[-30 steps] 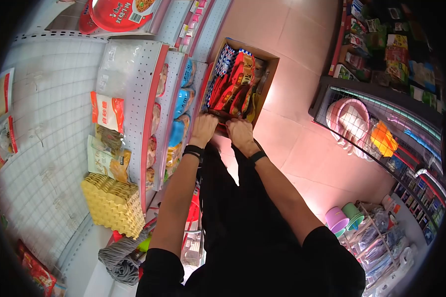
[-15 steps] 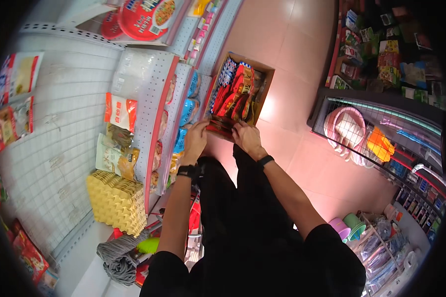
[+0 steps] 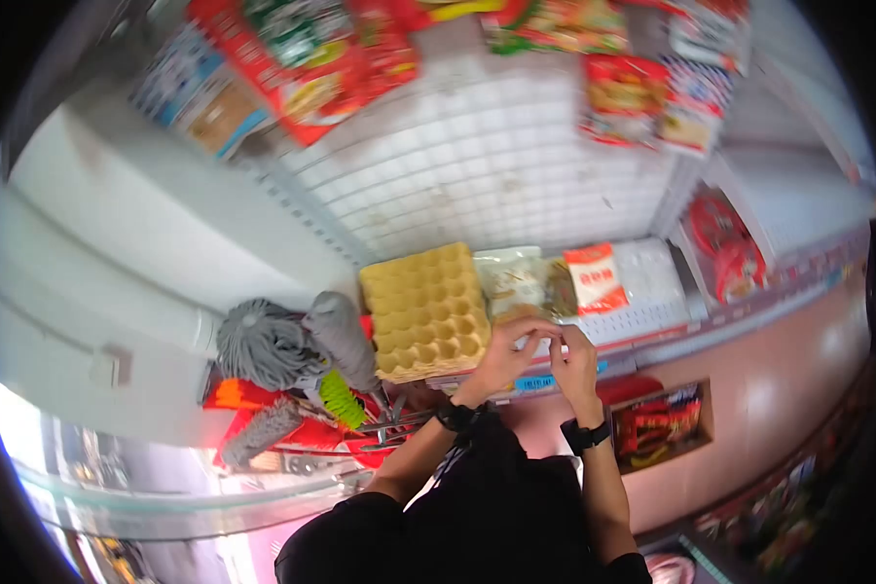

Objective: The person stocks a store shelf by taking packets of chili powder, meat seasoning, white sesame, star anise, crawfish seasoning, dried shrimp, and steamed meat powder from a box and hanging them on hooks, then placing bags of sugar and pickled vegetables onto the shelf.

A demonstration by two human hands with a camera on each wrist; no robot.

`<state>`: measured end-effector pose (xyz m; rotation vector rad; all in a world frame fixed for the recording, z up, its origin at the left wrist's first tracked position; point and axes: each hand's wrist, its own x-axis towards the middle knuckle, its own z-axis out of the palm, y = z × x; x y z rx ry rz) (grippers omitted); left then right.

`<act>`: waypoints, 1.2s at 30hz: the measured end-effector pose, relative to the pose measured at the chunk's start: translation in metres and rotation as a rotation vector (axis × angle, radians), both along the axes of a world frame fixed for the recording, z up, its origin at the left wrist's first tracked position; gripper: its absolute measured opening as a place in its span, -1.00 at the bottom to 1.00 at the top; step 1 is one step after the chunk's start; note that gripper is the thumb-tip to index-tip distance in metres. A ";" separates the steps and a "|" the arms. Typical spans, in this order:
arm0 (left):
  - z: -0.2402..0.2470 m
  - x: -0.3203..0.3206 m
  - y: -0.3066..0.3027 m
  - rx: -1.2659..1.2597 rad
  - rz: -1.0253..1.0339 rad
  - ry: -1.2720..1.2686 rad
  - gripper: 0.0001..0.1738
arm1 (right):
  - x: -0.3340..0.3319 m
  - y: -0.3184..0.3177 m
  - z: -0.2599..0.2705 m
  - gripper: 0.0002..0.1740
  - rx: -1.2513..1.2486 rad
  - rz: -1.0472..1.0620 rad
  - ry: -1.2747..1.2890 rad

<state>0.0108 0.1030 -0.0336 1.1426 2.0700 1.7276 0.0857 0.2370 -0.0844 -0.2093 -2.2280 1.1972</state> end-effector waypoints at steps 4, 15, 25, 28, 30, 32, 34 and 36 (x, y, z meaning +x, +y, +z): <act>0.044 -0.047 -0.102 0.154 0.398 -0.051 -0.75 | -0.081 -0.057 0.052 -0.86 -0.011 0.166 0.072; 0.108 -0.131 -0.169 0.335 0.451 -0.018 -0.73 | -0.170 -0.108 0.125 -0.86 0.053 0.133 0.196; 0.082 -0.128 -0.091 0.299 -0.070 -0.187 -0.80 | -0.072 -0.034 0.082 -0.82 -0.054 -0.242 0.054; 0.075 -0.118 -0.069 0.241 -0.196 -0.215 -0.80 | -0.031 -0.016 0.064 -0.79 -0.130 -0.315 -0.020; 0.071 -0.113 -0.054 0.229 -0.235 -0.239 -0.80 | -0.009 -0.009 0.054 -0.77 -0.246 -0.372 -0.060; 0.064 -0.110 -0.033 0.229 -0.272 -0.261 -0.80 | 0.010 0.001 0.051 -0.77 -0.239 -0.404 -0.086; 0.057 -0.107 -0.009 0.179 -0.316 -0.288 -0.73 | 0.029 0.013 0.057 -0.74 -0.233 -0.427 -0.126; 0.058 -0.100 0.018 0.205 -0.332 -0.294 -0.68 | 0.042 0.030 0.066 -0.74 -0.235 -0.450 -0.153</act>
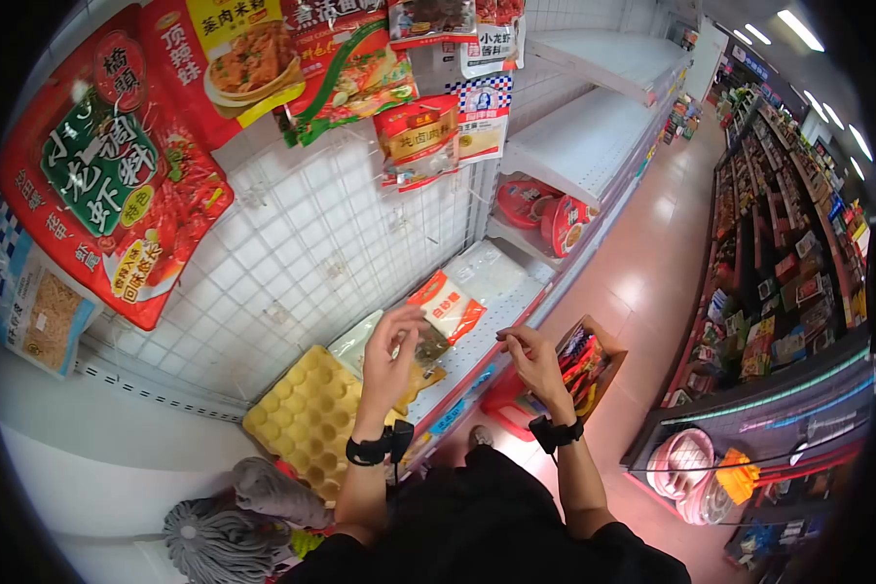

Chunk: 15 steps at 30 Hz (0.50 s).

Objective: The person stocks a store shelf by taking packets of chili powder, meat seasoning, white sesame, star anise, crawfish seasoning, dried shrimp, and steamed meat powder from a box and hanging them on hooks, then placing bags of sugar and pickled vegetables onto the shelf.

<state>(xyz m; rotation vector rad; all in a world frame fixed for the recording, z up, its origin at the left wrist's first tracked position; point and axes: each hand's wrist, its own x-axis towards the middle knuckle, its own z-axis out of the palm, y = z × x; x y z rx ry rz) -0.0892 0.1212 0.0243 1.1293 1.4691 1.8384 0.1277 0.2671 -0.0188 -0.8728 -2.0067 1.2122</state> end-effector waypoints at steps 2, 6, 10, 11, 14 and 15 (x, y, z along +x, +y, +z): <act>0.005 -0.002 0.022 -0.013 0.004 0.088 -0.55 | 0.005 0.032 -0.003 -0.75 0.094 0.030 -0.005; 0.029 -0.005 0.064 -0.005 0.087 0.159 -0.34 | -0.019 0.103 -0.001 -0.76 0.109 0.032 0.152; 0.029 -0.061 0.154 0.070 0.290 0.268 -0.19 | -0.097 0.175 0.040 -0.63 0.230 0.059 0.333; 0.031 -0.077 0.174 0.077 0.347 0.277 -0.16 | -0.123 0.191 0.052 -0.58 0.217 0.054 0.347; 0.038 -0.097 0.208 0.080 0.403 0.151 -0.15 | -0.181 0.213 0.087 -0.53 0.201 0.061 0.384; 0.039 -0.098 0.210 0.067 0.420 0.167 -0.15 | -0.194 0.219 0.092 -0.52 0.210 0.049 0.383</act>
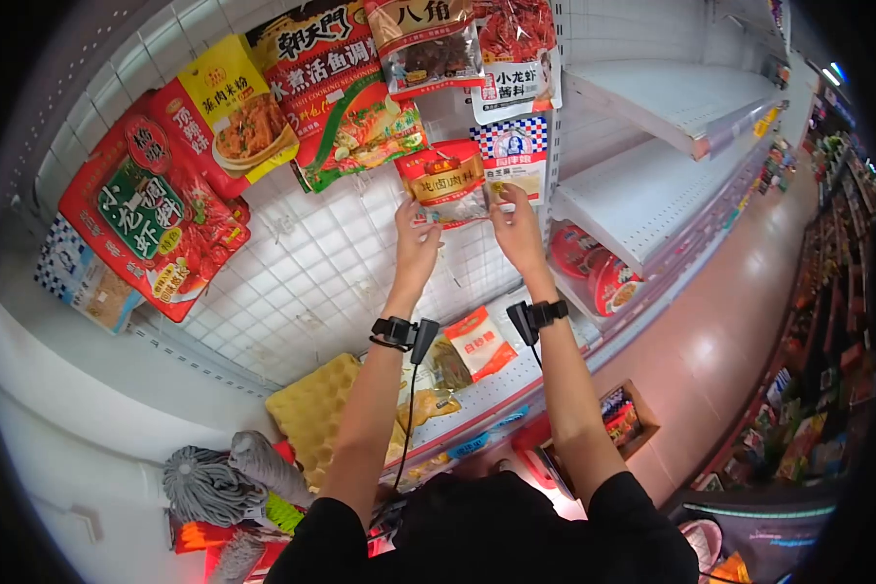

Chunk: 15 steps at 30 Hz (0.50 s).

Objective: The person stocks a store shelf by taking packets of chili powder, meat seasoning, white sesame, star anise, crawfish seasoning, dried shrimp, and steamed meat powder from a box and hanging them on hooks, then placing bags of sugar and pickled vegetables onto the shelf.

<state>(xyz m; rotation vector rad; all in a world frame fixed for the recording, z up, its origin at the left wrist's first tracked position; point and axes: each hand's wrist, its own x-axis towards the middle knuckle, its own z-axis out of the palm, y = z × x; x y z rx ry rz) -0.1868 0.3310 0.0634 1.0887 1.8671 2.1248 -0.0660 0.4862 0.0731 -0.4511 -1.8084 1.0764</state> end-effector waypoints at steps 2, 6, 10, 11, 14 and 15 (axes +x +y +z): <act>0.001 0.001 0.006 -0.029 0.013 -0.015 -0.14 | -0.020 0.009 -0.006 -0.53 0.051 0.045 0.081; 0.000 0.005 0.009 -0.070 0.147 -0.013 -0.51 | -0.017 0.000 -0.006 -0.57 0.013 0.021 -0.067; 0.027 0.030 -0.007 0.024 0.058 -0.069 -0.77 | 0.010 -0.010 0.011 -0.63 -0.037 0.036 -0.039; 0.037 0.040 -0.012 0.022 0.064 -0.060 -0.82 | 0.019 -0.014 0.015 -0.65 -0.075 0.079 -0.034; 0.047 0.056 -0.027 0.045 0.039 -0.034 -0.87 | 0.041 -0.023 0.021 -0.67 -0.097 0.115 0.025; 0.050 0.062 -0.034 -0.014 0.023 0.005 -0.87 | 0.048 -0.027 0.020 -0.67 -0.092 0.114 0.023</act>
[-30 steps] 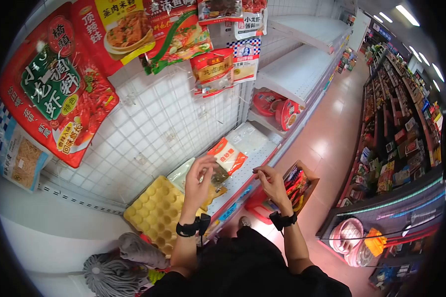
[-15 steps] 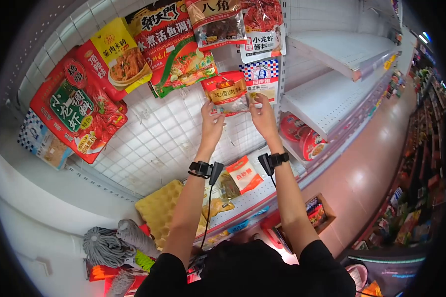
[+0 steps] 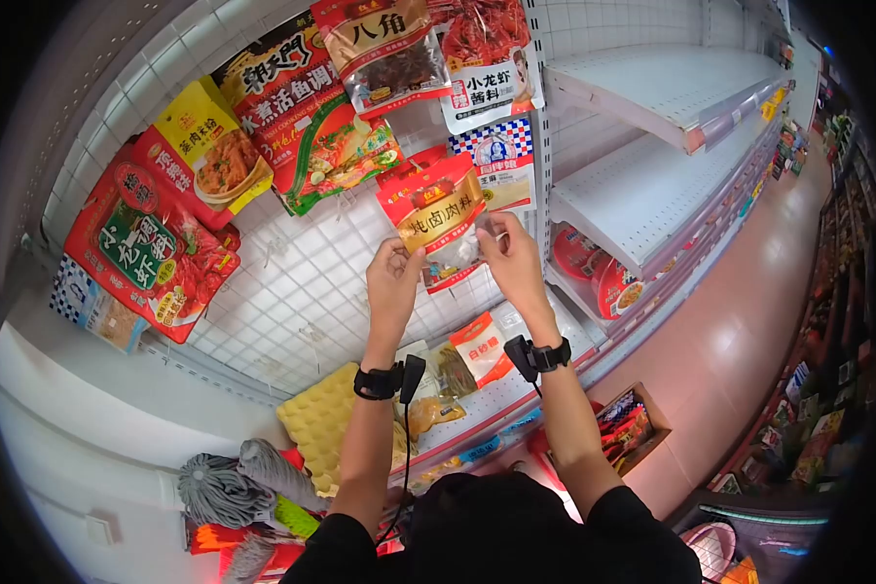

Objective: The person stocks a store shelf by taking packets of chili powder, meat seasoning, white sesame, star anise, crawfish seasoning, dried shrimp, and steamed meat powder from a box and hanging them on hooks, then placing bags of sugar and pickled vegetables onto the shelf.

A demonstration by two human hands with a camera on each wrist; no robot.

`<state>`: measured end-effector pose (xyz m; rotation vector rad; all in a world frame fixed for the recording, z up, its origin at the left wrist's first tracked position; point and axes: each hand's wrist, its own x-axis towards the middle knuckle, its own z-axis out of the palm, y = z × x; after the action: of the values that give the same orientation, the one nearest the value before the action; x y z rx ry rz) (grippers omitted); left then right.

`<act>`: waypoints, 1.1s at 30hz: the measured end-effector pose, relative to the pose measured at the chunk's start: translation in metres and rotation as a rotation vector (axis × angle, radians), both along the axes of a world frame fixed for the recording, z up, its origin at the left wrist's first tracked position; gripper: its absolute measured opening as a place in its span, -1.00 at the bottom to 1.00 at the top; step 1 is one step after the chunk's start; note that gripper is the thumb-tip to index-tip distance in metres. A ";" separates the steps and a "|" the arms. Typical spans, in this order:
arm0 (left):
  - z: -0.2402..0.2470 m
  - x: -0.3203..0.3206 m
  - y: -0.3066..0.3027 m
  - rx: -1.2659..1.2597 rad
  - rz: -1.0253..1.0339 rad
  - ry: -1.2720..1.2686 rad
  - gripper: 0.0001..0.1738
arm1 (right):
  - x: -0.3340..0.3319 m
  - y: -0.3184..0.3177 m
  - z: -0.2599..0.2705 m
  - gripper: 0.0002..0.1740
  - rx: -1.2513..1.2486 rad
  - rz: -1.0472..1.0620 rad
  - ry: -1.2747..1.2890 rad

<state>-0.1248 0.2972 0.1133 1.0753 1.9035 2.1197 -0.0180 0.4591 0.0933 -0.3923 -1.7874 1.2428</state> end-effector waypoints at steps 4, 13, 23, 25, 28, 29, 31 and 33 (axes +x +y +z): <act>0.009 0.029 -0.032 -0.096 -0.146 0.024 -0.83 | 0.034 -0.021 -0.017 -0.71 -0.051 0.046 0.074; -0.037 0.080 -0.096 -0.266 -0.464 -0.158 -0.77 | 0.159 -0.097 -0.047 -0.85 -0.432 0.398 -0.125; -0.116 0.154 -0.124 -0.565 -0.752 0.177 -0.74 | 0.291 -0.189 -0.105 -0.67 -0.412 0.096 -0.305; -0.126 0.188 -0.131 -0.446 -0.825 0.178 -0.74 | 0.328 -0.208 -0.099 -0.67 -0.592 0.094 -0.471; -0.170 0.215 -0.151 -0.623 -0.976 0.312 -0.74 | 0.377 -0.226 -0.121 -0.64 -0.470 0.097 -0.670; -0.178 0.222 -0.152 -0.624 -0.982 0.308 -0.74 | 0.387 -0.234 -0.121 -0.63 -0.494 0.107 -0.699; -0.191 0.235 -0.154 -0.577 -1.048 0.312 -0.70 | 0.404 -0.235 -0.134 -0.64 -0.515 0.109 -0.657; -0.195 0.241 -0.141 -0.719 -1.075 0.356 -0.74 | 0.418 -0.223 -0.153 -0.65 -0.542 0.076 -0.726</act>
<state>0.1157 0.1562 -0.0817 1.7358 1.4003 0.6443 0.3997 0.2359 -0.0594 -1.2174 -2.0238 1.7872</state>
